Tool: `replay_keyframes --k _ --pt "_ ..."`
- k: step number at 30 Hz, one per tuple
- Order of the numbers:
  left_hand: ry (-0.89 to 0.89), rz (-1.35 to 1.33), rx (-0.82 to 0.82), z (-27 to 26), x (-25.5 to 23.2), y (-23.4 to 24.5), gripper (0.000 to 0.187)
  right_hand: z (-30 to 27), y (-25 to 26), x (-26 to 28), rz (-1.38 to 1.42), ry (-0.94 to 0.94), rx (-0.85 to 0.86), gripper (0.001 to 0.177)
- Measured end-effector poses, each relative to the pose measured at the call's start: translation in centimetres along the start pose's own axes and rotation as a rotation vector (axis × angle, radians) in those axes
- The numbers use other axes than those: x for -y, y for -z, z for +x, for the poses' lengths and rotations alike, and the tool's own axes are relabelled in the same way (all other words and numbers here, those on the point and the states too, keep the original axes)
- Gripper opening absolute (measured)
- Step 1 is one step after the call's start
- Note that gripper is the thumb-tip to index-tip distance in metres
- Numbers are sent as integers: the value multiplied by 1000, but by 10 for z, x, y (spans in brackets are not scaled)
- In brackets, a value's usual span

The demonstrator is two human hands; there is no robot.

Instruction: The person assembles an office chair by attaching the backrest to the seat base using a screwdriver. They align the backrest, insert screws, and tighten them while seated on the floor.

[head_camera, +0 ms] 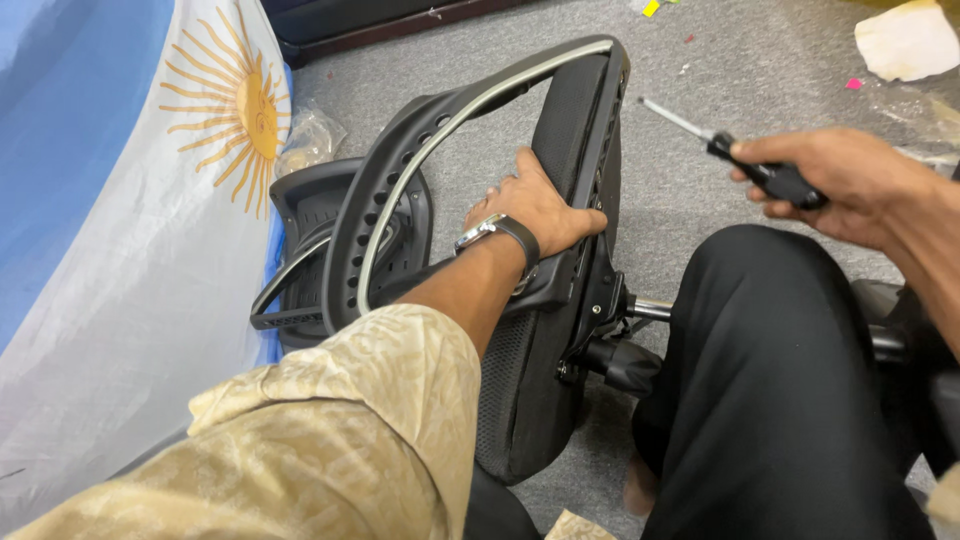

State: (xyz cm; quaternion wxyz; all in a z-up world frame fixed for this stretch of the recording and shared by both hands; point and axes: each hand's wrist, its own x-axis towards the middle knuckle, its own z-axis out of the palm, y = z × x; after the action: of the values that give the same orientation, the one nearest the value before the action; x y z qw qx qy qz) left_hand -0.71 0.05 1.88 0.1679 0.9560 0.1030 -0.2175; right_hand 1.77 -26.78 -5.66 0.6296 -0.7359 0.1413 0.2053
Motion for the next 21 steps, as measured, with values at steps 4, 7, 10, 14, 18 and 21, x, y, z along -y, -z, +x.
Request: replay_keyframes --k 4,7,10,14,18,21 --pt "13 26 7 -2 -5 1 119 -10 5 -16 -13 -25 -110 34" --pt "21 40 2 -3 -7 3 121 -14 7 -15 -33 22 -90 31" --pt "32 52 -12 -5 -10 2 115 -18 6 -8 -144 26 -95 32" --pt "-56 76 -126 -11 -14 -6 122 -28 6 -7 -139 -3 -119 30" --pt "-571 413 -587 -27 -14 -31 85 -37 8 -10 -124 1 -165 33" --pt "-982 750 -312 -24 -28 -55 38 -45 8 -12 -82 35 -225 26"
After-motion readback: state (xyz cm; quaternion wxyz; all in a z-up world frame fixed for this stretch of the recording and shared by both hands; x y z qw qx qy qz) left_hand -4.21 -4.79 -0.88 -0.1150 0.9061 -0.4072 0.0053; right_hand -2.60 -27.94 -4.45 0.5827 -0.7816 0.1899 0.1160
